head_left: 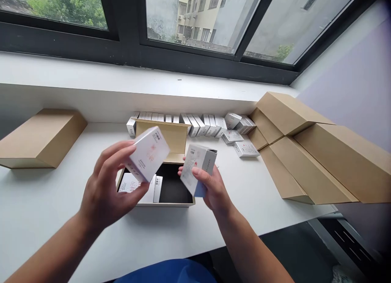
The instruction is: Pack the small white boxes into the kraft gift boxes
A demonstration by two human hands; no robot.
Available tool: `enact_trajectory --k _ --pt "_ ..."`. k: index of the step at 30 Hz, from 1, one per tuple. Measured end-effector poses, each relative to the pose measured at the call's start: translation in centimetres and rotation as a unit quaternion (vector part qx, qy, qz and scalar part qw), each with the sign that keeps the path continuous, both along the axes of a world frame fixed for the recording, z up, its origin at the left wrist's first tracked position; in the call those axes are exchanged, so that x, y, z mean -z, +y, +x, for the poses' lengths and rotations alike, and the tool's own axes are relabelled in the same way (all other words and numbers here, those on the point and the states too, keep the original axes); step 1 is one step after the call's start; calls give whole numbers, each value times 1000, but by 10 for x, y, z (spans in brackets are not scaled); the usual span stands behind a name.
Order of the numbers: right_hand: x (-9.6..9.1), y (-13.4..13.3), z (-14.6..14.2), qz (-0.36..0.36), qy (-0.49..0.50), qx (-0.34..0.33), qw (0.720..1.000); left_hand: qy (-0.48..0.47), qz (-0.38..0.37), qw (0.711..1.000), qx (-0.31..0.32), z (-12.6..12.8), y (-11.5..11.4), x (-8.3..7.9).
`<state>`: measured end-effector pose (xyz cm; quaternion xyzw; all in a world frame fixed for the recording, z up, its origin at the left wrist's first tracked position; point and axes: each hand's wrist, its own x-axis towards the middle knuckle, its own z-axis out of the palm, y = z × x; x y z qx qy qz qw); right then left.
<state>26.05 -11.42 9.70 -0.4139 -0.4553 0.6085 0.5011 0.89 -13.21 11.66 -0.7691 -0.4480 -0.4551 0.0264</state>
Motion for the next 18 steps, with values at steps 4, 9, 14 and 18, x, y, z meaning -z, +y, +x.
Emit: enact_trajectory --k 4,9,14,18 --pt "-16 -17 -20 -35 73 -92 992 37 153 986 45 20 -15 24" --pt "-31 -18 -25 -45 28 -119 992 87 184 966 160 46 -20 24" --pt "-25 -8 -9 2 -81 -136 987 136 139 949 247 41 -19 28" --pt "-24 -4 0 107 -309 -89 941 87 79 976 185 15 -11 36"
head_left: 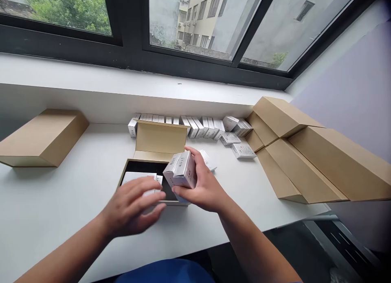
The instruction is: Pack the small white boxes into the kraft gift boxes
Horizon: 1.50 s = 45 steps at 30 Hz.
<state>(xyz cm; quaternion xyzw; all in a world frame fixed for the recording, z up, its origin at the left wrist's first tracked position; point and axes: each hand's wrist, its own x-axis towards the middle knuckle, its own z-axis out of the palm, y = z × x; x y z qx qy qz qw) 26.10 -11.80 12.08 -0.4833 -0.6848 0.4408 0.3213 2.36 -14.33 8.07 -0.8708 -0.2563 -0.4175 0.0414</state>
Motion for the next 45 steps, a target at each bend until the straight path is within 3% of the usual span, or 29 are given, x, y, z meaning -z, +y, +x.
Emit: enact_trajectory --k 3,6,9,16,24,31,34,39,42,45 --pt "-6 3 -3 73 -159 -36 984 33 -127 988 -86 -20 12 2" --pt "-10 7 -12 109 -236 -67 963 63 -251 961 -92 -31 22 4" --pt "-10 11 -21 126 -289 -74 946 83 -327 936 -103 -33 26 6" --pt "-5 13 -29 116 -361 -120 917 205 -383 885 -168 -23 27 2" --pt "-14 18 -37 136 -421 -143 885 306 -446 813 -216 -1 40 -16" --pt "-27 31 -12 181 -359 -130 906 301 -476 791 -239 25 56 -10" --pt "-28 30 -5 162 -334 -162 914 293 -478 790 -249 30 58 -7" --pt "-26 27 -12 170 -323 -224 904 259 -460 817 -232 26 51 -6" --pt "-21 31 -22 178 -317 -241 900 234 -450 841 -188 7 42 -10" --pt "-12 35 -32 184 -320 -257 893 169 -414 882 -151 -28 30 -13"
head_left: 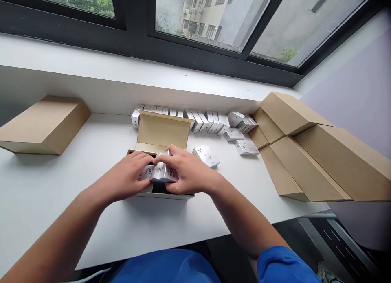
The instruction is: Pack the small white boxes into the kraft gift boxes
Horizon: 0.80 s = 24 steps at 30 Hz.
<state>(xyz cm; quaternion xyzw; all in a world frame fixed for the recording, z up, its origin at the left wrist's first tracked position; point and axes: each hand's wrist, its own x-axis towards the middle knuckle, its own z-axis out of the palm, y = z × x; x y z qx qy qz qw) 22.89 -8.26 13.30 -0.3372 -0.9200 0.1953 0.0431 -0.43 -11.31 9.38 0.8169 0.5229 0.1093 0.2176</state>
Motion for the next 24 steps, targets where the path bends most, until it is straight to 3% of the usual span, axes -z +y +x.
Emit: enact_trajectory --k 4,9,13,16,19,24 --pt "13 3 -12 -7 -108 3 994 -22 71 994 -76 -43 -11 7" --pt "20 -1 -22 -53 -202 45 977 -53 17 995 -85 -48 -14 20" --pt "26 -3 -19 -61 -161 56 983 -180 -22 972 -146 -46 -5 32" --pt "29 -3 -10 -76 -131 44 988 -327 -51 915 -230 -55 11 48" --pt "30 -6 2 -103 -103 31 989 -407 -80 870 -267 -65 30 66" --pt "19 -12 29 -187 16 34 982 -402 -106 881 -227 -64 46 73"
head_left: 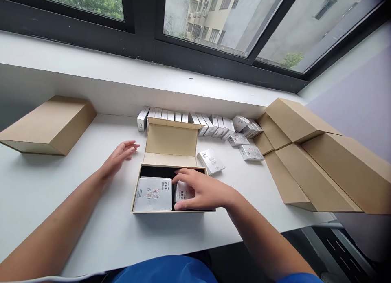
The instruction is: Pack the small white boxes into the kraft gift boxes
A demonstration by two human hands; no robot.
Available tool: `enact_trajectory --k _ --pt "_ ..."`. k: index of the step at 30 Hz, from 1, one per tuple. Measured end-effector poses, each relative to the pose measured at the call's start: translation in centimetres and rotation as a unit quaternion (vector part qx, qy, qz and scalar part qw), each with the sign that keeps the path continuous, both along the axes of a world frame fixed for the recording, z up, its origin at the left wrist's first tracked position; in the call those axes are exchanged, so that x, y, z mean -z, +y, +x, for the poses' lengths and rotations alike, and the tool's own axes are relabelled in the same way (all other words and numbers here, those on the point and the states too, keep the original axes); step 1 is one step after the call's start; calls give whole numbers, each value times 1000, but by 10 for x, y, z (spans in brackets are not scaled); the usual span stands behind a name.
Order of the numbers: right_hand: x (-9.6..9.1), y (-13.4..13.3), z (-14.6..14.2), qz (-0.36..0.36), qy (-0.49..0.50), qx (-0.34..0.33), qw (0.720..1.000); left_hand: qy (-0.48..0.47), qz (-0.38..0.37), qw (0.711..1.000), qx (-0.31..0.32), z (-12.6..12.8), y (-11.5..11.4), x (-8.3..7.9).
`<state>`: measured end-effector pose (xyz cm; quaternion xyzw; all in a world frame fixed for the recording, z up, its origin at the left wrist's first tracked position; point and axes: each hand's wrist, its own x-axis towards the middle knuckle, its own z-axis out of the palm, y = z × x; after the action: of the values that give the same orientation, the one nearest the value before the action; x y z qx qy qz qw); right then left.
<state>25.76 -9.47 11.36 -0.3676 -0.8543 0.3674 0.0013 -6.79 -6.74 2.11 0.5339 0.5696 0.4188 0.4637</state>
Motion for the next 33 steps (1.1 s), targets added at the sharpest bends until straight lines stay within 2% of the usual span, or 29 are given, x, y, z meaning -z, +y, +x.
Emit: enact_trajectory --k 2,3,5,7,8,12,15,18,21,22,23,24,26,27,28,29,30,33 --pt "-7 6 12 6 83 40 996 10 3 999 31 4 -2 -1" --pt "-10 14 17 46 123 72 989 18 5 999 42 6 -4 -2" --pt "-13 38 23 189 171 149 955 36 8 998 55 8 -8 -2" --pt "-10 72 21 323 146 197 914 51 10 996 66 7 -12 -2" --pt "-6 90 18 362 109 202 904 55 13 996 73 5 -13 -2" --pt "15 149 0 383 -43 183 904 51 2 991 127 -9 -15 -2" --pt "19 163 -5 395 -67 207 893 23 -26 986 162 -17 -16 1" --pt "0 146 2 432 -43 231 871 -4 -24 991 133 -16 -14 6" --pt "-39 97 18 503 78 213 834 -39 -3 997 73 -10 -10 13" --pt "-54 76 24 509 117 194 830 -53 3 997 54 -9 -8 15" --pt "-68 55 32 494 134 159 845 -65 8 997 39 -9 -7 16" --pt "-80 34 40 451 127 96 878 -78 9 996 31 -10 -7 17" --pt "-94 0 56 313 78 -48 945 -102 4 994 45 -16 -6 16" --pt "-93 -11 64 238 59 -103 964 -106 -2 992 69 -20 -7 14" --pt "-88 -19 72 175 51 -128 975 -100 -10 990 100 -25 -7 11" --pt "-77 -22 78 132 55 -121 982 -85 -20 987 135 -29 -9 8" --pt "-62 -23 83 109 67 -86 988 -59 -33 983 169 -33 -12 4" --pt "-2 -16 82 88 84 97 988 48 -45 968 241 -35 -29 -7"
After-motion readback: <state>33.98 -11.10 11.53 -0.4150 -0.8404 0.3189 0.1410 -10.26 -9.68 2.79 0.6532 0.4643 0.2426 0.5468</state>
